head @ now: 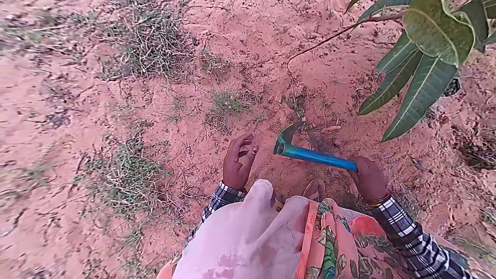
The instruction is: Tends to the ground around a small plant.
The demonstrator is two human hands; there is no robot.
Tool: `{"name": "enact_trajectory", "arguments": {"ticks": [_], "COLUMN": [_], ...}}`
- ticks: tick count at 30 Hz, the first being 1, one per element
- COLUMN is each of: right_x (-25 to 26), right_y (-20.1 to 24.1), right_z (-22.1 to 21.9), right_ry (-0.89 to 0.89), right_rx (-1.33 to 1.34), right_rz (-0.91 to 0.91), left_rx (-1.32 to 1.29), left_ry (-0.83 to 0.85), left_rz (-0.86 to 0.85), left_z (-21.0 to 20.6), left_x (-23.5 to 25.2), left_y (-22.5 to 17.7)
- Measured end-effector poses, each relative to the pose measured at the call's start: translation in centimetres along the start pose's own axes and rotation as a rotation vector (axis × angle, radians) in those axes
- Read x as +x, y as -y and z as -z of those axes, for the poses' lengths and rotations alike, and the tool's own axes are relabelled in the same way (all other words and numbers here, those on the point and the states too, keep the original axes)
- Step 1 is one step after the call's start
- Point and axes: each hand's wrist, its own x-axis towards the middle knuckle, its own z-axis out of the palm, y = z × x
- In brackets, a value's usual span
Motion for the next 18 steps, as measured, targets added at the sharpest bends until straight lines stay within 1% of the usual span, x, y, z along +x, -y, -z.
{"name": "enact_trajectory", "arguments": {"ticks": [1, 2, 4, 5, 6, 7, 8, 10, 12, 14, 15, 17, 18], "right_x": [-0.9, -1.8, -2.9, -3.1, -3.2, -3.0, -2.8, -2.8, -2.5, -2.1, -1.8, -1.1, -1.1], "right_y": [-0.1, -0.5, -2.0, -2.6, -2.8, -2.7, -2.4, -1.9, -1.5, -1.1, -0.9, -0.9, -1.2], "right_z": [-1.2, -2.4, -4.6, -5.2, -5.4, -5.3, -5.0, -4.3, -3.8, -3.2, -2.8, -2.3, -2.4], "right_ry": [0.070, 0.190, 0.495, 0.633, 0.708, 0.725, 0.706, 0.579, 0.370, 0.140, 0.044, -0.077, -0.098], "right_rx": [0.059, 0.091, 0.047, 0.008, -0.010, -0.027, -0.042, -0.029, 0.062, 0.187, 0.239, 0.297, 0.290], "right_rz": [-0.095, -0.210, -0.397, -0.463, -0.508, -0.523, -0.515, -0.485, -0.436, -0.373, -0.343, -0.316, -0.324], "left_rx": [0.013, 0.020, 0.021, 0.025, 0.019, 0.022, 0.030, 0.051, 0.070, 0.079, 0.084, 0.090, 0.092], "left_ry": [-0.015, -0.014, 0.041, 0.102, 0.175, 0.240, 0.292, 0.364, 0.361, 0.330, 0.334, 0.382, 0.419], "left_rz": [0.057, 0.099, 0.148, 0.185, 0.228, 0.245, 0.251, 0.263, 0.220, 0.161, 0.162, 0.220, 0.272], "left_z": [-0.2, -0.6, -2.0, -2.6, -3.0, -3.3, -3.4, -3.2, -2.8, -2.9, -3.0, -3.3, -3.4], "left_x": [-0.7, -1.6, -3.5, -4.1, -4.5, -4.4, -4.2, -3.4, -2.8, -3.2, -3.4, -3.6, -3.4], "left_y": [0.9, 1.7, 2.5, 2.0, 1.1, 0.5, 0.0, -1.0, -0.6, 0.8, 1.1, 0.4, -0.5]}}
